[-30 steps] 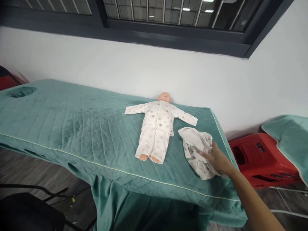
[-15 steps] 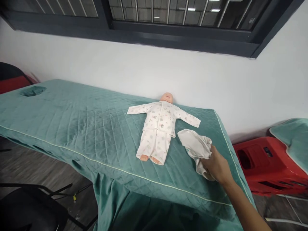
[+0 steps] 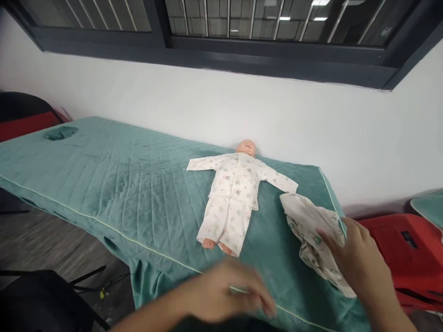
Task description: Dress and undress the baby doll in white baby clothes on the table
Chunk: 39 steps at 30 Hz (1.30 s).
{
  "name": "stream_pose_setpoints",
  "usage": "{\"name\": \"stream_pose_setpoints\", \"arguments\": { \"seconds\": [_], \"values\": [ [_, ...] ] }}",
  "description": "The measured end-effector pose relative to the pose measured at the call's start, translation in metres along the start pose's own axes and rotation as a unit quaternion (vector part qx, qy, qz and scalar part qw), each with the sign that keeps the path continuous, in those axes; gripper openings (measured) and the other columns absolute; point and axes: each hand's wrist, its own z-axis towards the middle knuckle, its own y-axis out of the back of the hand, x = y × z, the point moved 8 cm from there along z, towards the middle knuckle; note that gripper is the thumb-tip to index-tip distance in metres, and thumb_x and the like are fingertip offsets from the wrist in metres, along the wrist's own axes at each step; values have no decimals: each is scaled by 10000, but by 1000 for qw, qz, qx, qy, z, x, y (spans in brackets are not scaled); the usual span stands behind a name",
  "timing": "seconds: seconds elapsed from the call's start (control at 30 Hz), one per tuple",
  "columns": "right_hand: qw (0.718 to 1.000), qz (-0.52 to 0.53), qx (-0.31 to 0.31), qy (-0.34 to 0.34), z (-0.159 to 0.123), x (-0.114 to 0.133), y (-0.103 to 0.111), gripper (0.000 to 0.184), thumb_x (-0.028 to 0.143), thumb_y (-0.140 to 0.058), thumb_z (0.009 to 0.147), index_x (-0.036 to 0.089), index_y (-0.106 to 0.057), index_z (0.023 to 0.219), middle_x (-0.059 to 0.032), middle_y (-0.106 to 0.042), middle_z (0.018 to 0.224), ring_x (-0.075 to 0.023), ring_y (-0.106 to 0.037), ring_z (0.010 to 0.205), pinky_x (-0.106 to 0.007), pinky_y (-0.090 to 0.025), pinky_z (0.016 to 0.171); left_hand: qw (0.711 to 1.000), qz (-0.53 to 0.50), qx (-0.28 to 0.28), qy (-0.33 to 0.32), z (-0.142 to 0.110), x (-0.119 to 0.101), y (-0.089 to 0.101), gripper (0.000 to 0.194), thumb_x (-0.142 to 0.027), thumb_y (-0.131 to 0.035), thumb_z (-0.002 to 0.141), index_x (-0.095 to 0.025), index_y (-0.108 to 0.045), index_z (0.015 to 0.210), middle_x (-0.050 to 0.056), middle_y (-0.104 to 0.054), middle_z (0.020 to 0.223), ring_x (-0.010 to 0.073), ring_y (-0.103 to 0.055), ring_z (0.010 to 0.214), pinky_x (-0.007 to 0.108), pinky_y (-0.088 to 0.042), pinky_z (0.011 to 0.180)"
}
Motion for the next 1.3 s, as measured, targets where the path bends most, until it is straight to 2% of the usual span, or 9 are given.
{"name": "stream_pose_setpoints", "arguments": {
  "seconds": [0.07, 0.13, 0.17, 0.27, 0.37, 0.53, 0.63, 0.97, 1.3],
  "values": [
    [998, 53, -5, 42, 12, 43, -21, 530, 664, -588, 817, 270, -583, 1172, -188, -593, 1295, -367, -546, 1249, -543, -456, 1005, 988, -58, -145, -23, 8, 4, 86, 354, -434, -462, 987, -192, -721, 1010, 77, -747, 1039, 181, -707, 971, 317, -570, 906],
    [984, 155, 6, 87, 30, 97, -58, 499, 592, -576, 866, 238, -555, 1217, -159, -561, 1351, -324, -516, 1290, -534, -413, 1081, 944, -34, -324, -56, 10, 7, 170, 314, -417, -513, 962, -186, -727, 963, 79, -747, 1060, 194, -692, 1001, 332, -550, 932],
    [971, 217, 19, 102, 41, 124, -80, 478, 564, -585, 870, 232, -554, 1214, -141, -572, 1333, -301, -528, 1274, -523, -418, 1082, 921, -13, -383, -69, 14, 10, 203, 285, -405, -541, 945, -192, -725, 987, 77, -746, 1070, 204, -685, 1018, 342, -543, 941],
    [940, 334, 62, 35, 84, 175, -147, 451, 521, -565, 889, 239, -552, 1241, -105, -575, 1336, -263, -514, 1282, -496, -406, 1096, 896, 67, -433, -71, 49, 26, 267, 254, -335, -546, 932, -198, -719, 1057, 67, -706, 1217, 215, -623, 1180, 351, -471, 1059],
    [921, 378, 84, -29, 122, 193, -192, 428, 484, -575, 877, 219, -576, 1213, -105, -601, 1310, -264, -530, 1254, -492, -384, 1108, 889, 152, -431, -38, 93, 47, 299, 291, -270, -495, 942, -185, -699, 1132, 73, -676, 1286, 207, -595, 1227, 353, -428, 1111],
    [919, 379, 106, 34, 144, 198, -212, 339, 433, -551, 901, 231, -616, 1166, -80, -621, 1302, -247, -525, 1259, -483, -352, 1128, 882, 271, -386, -15, 132, 73, 307, 335, -232, -437, 958, -177, -679, 1183, 78, -681, 1273, 214, -613, 1196, 371, -436, 1108],
    [915, 383, 107, 68, 142, 198, -213, 288, 409, -526, 927, 249, -627, 1143, -61, -611, 1327, -223, -505, 1293, -458, -336, 1148, 875, 289, -388, -22, 130, 78, 304, 336, -259, -435, 971, -170, -673, 1191, 84, -664, 1299, 208, -596, 1228, 353, -428, 1119],
    [920, 370, 111, 69, 138, 201, -212, 219, 390, -521, 940, 267, -628, 1087, -42, -609, 1316, -218, -489, 1306, -459, -327, 1146, 876, 300, -377, -16, 126, 79, 298, 366, -278, -398, 994, -209, -679, 1217, 50, -603, 1386, 196, -550, 1288, 342, -412, 1138],
    [929, 334, 141, 76, 138, 202, -218, 355, 449, -450, 973, 280, -679, 1185, -45, -535, 1443, -244, -423, 1379, -520, -258, 1187, 883, 289, -368, -28, 127, 78, 295, 336, -264, -424, 983, -246, -692, 1183, 24, -603, 1380, 185, -540, 1287, 346, -399, 1146]
  ]
}}
